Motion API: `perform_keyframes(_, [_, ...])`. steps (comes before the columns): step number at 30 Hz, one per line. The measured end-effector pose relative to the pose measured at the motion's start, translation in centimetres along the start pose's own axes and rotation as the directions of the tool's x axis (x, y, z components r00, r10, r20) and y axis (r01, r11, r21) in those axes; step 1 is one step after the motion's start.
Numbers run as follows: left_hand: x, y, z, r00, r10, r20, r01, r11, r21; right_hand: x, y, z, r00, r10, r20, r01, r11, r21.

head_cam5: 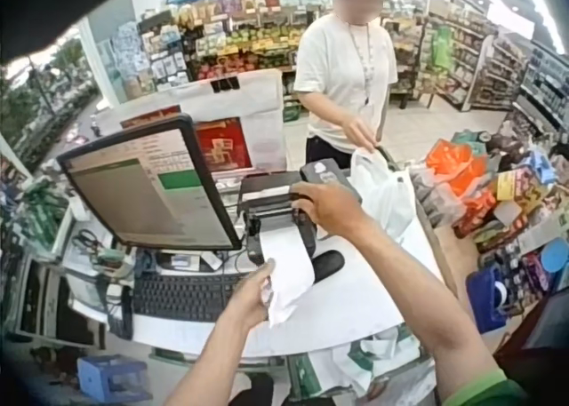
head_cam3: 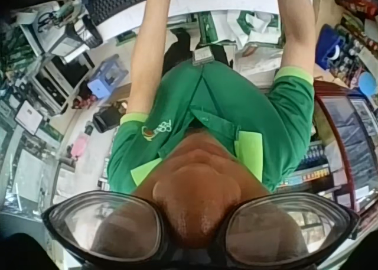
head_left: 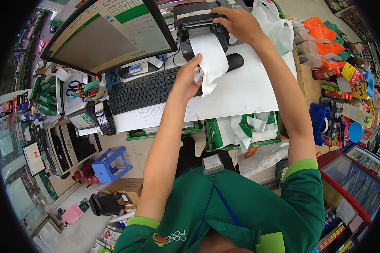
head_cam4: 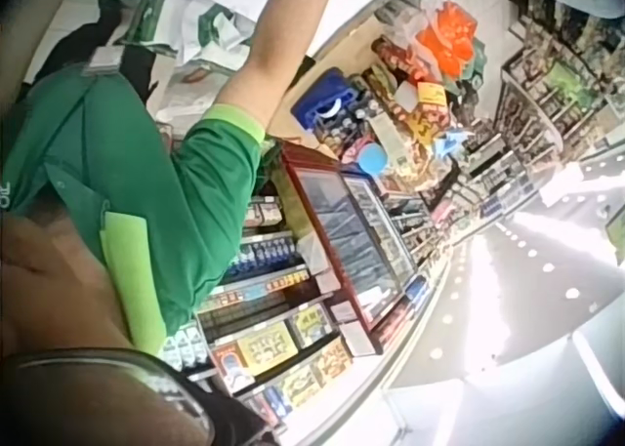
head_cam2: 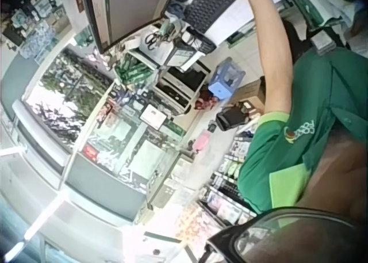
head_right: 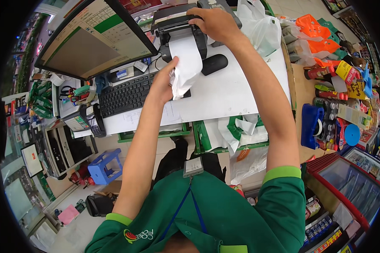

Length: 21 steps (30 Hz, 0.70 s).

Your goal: Replacing the paper roll in a receipt printer at a grocery store checkout counter.

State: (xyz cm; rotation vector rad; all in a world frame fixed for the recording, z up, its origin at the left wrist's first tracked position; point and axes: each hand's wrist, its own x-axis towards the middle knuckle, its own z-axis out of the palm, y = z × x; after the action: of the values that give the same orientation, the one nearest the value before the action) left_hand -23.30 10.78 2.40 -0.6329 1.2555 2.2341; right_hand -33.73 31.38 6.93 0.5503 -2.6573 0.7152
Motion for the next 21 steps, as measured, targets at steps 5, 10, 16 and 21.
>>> perform_keyframes(5, [-0.9,-0.2,-1.0,0.982,-0.015,0.191,-0.002,0.996,0.09,-0.7,-0.3,0.1,0.997,-0.043,0.071,0.049,0.995,-0.088])
perform_keyframes(10, [-2.5,0.9,-2.0,0.998,-0.019,0.064,-0.01,0.907,0.421,-0.5,-1.4,-0.3,0.99,0.0,0.14,0.005,0.999,-0.039])
perform_keyframes(16, [-2.2,0.0,-2.0,0.997,-0.024,0.067,-0.016,0.843,0.537,1.8,-3.2,1.7,0.932,0.129,0.34,-0.08,0.985,-0.155])
perform_keyframes(21, [-2.7,-1.4,-2.9,0.995,-0.062,0.075,0.01,0.834,0.552,2.4,-4.4,3.1,0.803,0.334,0.493,-0.155,0.917,-0.369])
